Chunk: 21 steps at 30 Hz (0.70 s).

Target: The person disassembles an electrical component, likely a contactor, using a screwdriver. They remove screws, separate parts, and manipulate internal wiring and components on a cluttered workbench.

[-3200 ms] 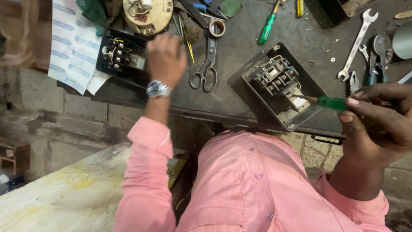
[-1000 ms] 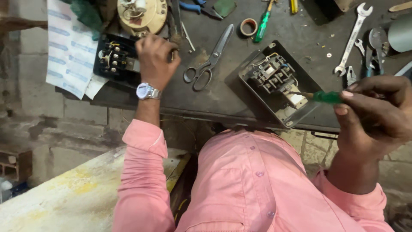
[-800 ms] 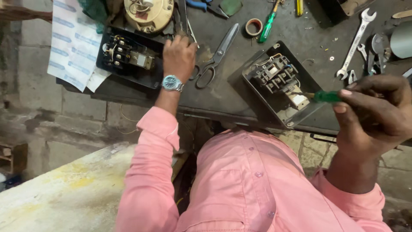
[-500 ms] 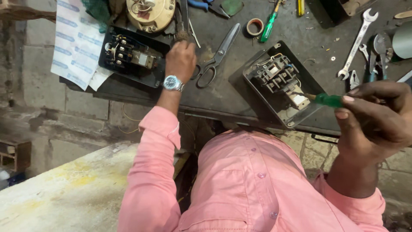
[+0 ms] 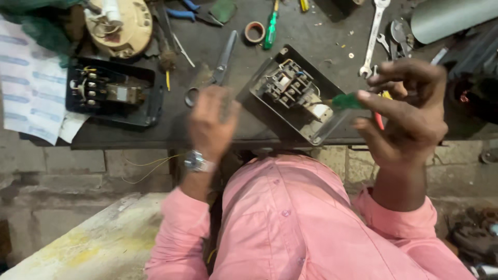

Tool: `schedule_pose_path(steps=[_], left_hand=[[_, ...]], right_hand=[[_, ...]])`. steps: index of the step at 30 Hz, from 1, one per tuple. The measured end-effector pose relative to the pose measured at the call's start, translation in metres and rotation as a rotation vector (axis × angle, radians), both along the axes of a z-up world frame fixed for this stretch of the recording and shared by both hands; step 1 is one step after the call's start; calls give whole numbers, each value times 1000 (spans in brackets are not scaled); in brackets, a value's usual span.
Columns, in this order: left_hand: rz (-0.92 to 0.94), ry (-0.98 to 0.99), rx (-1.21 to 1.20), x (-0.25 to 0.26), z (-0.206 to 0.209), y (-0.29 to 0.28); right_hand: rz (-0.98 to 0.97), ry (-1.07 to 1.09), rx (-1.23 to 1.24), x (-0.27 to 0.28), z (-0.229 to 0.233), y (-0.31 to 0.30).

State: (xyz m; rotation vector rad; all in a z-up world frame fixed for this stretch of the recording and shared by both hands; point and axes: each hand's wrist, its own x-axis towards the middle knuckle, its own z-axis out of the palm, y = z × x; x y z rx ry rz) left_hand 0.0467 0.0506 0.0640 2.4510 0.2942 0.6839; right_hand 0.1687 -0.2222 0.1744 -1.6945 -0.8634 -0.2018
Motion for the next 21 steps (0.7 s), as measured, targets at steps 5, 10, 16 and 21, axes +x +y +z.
schedule_pose_path(steps=[5,10,16,21], left_hand=[[15,501,-468,18,-17,-93],[64,213,-550,29,-49,-118],[16,263,-482,34,-60,-93],[-207,0,-209,29,-32,-88]], right_hand=[[52,47,-33,9,-8,4],[62,-59,-83,7,-1,-4],[77,124,-138,13,10,-10],[145,-23,-115,12,7,-9]])
